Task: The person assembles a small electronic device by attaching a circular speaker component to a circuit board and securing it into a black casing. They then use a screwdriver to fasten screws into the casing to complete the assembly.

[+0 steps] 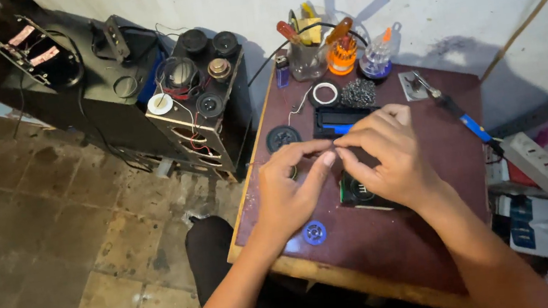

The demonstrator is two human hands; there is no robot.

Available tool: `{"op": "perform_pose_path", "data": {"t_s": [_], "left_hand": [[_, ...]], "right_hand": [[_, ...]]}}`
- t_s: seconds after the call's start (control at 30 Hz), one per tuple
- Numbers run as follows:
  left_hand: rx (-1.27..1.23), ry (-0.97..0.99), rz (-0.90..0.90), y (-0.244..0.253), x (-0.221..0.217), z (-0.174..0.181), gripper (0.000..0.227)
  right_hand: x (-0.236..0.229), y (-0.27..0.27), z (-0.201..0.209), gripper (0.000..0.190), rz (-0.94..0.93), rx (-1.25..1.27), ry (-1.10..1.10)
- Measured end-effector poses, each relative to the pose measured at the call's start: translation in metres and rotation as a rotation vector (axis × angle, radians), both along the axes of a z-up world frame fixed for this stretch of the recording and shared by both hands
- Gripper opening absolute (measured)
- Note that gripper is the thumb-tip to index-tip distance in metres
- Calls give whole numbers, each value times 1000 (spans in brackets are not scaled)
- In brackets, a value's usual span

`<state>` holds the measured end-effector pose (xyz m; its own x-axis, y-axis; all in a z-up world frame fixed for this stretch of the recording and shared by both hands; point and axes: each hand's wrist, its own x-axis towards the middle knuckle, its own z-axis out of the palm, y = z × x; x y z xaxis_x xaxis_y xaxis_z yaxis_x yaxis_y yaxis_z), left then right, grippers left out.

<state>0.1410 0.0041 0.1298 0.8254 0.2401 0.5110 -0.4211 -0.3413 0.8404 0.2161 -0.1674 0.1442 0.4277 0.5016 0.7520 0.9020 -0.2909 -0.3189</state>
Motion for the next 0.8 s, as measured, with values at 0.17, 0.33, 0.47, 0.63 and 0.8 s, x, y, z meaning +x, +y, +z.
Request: {"op": "perform_pose_path", "data": {"t_s": [0.17, 0.33, 0.47, 0.63, 0.8], "left_hand": [[-341, 219, -144, -20, -1, 2, 9], [-623, 326, -294, -31, -1, 9, 11], [-727, 346, -328, -45, 6, -8, 10], [-640, 335, -319, -53, -6, 7, 11], [-586, 339, -323, -57, -14, -5, 9]], "right_hand": [[-15, -11, 7, 2, -48, 29, -142], [-28, -19, 9, 4, -78, 112, -184], [-35, -28, 9, 4, -98, 135, -198], [-47, -33, 13, 4, -117, 182, -164], [-60, -35, -6, 1, -206, 179, -213]]}}
